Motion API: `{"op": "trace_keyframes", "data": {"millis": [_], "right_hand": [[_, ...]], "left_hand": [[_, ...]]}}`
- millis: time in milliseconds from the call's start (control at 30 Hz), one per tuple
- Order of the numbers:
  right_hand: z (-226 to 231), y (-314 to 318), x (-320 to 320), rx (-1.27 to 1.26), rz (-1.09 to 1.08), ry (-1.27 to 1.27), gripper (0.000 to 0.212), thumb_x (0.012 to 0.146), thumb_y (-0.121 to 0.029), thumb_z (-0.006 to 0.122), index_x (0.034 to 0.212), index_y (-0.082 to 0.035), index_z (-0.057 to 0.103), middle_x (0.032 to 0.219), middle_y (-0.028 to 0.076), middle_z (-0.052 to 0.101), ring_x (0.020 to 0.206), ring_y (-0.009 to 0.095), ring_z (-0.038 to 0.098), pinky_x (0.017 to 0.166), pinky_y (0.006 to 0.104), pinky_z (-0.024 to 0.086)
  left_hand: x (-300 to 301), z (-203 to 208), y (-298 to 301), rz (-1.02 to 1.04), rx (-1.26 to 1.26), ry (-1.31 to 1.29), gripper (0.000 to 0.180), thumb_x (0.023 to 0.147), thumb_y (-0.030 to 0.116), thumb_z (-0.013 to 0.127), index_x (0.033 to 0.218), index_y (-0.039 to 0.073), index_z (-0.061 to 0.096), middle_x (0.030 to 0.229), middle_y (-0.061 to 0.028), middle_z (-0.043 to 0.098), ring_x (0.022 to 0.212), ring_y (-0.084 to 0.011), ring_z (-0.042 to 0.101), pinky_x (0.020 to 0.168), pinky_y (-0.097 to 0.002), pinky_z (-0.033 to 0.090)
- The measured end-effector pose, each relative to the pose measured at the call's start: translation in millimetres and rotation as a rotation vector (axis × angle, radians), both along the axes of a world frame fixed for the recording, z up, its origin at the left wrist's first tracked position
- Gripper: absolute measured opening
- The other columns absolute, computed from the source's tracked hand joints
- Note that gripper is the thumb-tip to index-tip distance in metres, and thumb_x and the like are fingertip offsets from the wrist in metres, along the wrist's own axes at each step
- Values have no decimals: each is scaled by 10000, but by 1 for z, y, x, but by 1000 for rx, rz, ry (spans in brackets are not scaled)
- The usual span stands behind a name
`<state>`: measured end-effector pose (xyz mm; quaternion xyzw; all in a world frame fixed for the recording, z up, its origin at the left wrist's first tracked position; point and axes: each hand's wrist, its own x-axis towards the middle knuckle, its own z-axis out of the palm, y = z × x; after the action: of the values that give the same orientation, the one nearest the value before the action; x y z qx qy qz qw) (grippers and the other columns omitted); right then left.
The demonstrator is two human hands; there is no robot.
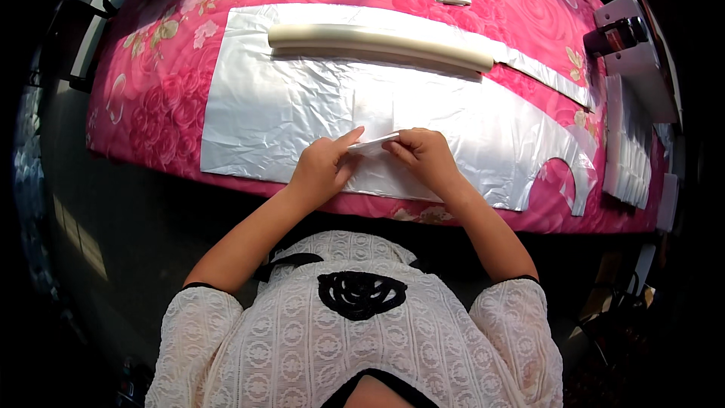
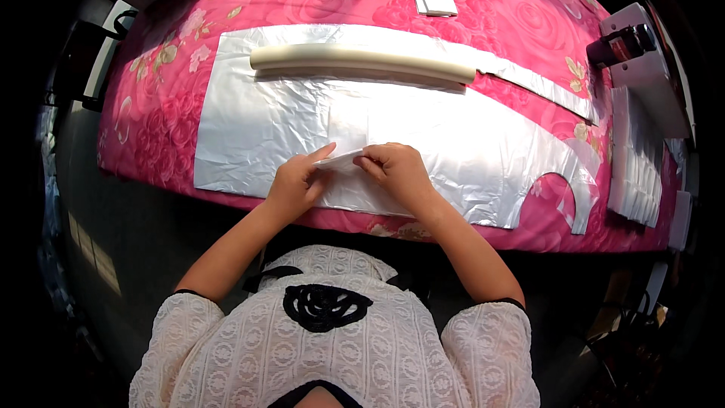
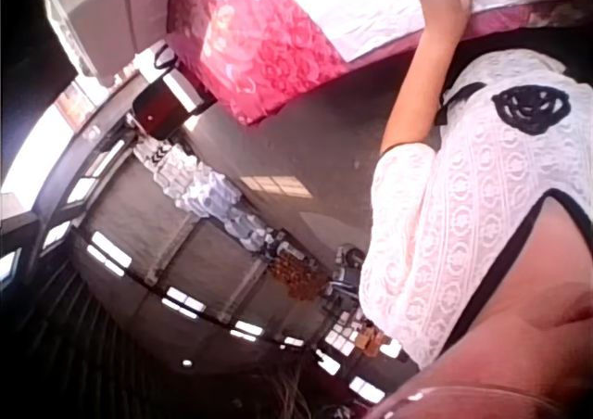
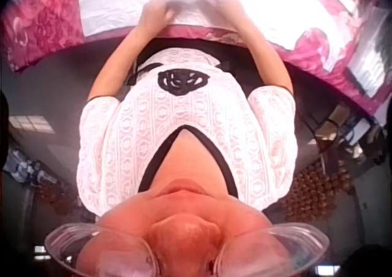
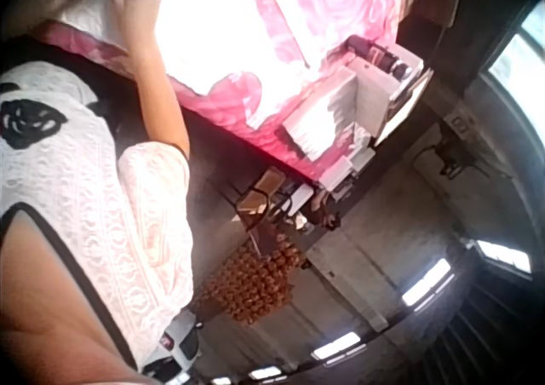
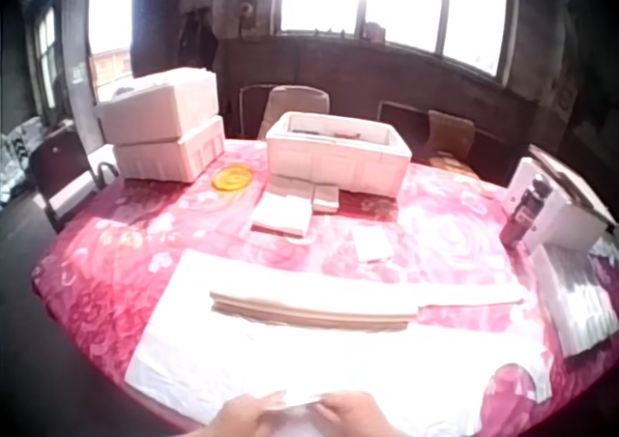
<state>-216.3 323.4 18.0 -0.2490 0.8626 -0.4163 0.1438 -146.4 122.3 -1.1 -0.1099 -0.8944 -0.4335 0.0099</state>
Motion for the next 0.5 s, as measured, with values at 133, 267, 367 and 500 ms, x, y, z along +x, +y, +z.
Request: {"op": "trace_keyframes", "data": {"millis": [133,267,367,500], "right_hand": [[3,-14,-20,135,-131,-252,245,830,-265,599,799,-45,700,626,110,632,567,256,599,597,331,474],[7,-19,-34,229,-154,-404,273,830,-263,597,798,-12,698,603,107,631,561,209,621,592,320,479],[4,-19,-41,191,-175,-519,289,831,-253,588,791,13,691,596,101,630,548,181,629,582,305,482],[4,-20,-44,140,-197,-574,326,850,-240,591,657,19,631,547,58,578,490,121,581,495,250,441]], "left_hand": [[-24,13,8,230,93,-215,579,810,162,635,1303,-27,399,721,-147,655,636,-277,644,612,-323,492],[-42,11,1,326,181,-346,686,778,179,675,1317,-87,345,678,-123,653,617,-230,648,608,-288,494],[-44,16,-2,353,189,-415,610,792,104,657,1307,-70,379,778,-103,649,658,-110,613,617,-231,482],[-37,11,-2,160,-87,74,534,761,80,652,1252,-8,463,1119,-155,566,917,-230,597,749,-320,498]]}}
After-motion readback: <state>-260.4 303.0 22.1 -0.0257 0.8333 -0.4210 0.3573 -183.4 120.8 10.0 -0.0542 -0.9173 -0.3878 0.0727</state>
